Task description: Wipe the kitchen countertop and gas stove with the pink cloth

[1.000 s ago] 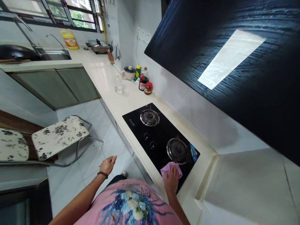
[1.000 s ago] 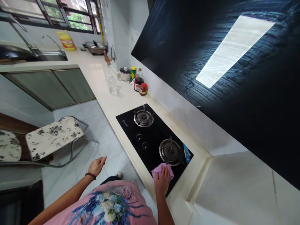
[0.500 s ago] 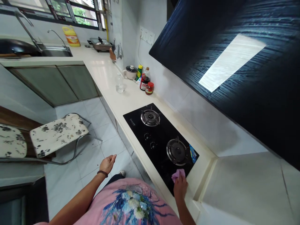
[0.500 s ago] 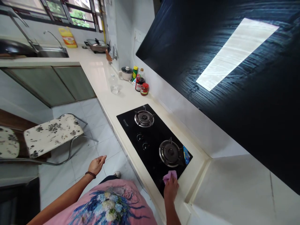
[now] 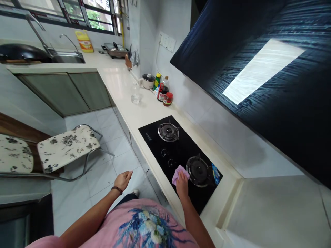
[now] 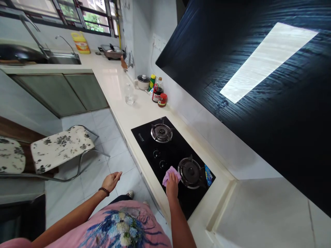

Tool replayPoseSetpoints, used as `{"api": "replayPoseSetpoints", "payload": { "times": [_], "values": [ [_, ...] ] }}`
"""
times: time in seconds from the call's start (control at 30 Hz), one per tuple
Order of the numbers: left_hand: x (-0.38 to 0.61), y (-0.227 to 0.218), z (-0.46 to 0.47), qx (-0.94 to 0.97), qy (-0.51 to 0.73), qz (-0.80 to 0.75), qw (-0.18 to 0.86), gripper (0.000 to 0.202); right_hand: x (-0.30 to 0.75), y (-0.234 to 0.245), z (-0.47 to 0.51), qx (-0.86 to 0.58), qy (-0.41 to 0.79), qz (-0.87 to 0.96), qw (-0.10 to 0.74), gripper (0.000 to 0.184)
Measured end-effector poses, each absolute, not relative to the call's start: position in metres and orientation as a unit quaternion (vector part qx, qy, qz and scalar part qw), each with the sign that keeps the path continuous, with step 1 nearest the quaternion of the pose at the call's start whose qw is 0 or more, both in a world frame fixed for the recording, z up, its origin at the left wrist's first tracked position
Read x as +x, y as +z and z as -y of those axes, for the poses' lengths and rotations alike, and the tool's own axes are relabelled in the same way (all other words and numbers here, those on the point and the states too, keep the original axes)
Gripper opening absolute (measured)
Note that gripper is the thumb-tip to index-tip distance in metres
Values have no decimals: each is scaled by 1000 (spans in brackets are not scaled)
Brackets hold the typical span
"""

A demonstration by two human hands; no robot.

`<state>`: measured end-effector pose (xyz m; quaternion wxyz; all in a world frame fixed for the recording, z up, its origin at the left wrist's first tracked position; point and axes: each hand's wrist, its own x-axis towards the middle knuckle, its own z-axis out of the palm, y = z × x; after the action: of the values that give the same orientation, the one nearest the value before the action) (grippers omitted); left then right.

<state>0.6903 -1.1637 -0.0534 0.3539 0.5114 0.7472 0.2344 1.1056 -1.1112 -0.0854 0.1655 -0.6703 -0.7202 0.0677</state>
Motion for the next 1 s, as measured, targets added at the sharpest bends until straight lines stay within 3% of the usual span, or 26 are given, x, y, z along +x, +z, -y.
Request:
{"api": "replayPoseSetpoints", "payload": {
  "times": [0.2,0.53,0.87,1.0],
  "values": [
    [667,-55,1157,513,229,-745,359,52,1099,-83,1080,-674,62,714,176,59],
    [626,-57,1132,506,251,-739,368,54,1073,-99,1170,-665,58,718,196,57],
    [586,-65,1133,498,254,-743,368,54,969,-80,1069,-608,112,760,201,55],
    [569,-71,1140,480,263,-754,363,54,975,-76,1077,-595,117,768,208,56]
  ]
}}
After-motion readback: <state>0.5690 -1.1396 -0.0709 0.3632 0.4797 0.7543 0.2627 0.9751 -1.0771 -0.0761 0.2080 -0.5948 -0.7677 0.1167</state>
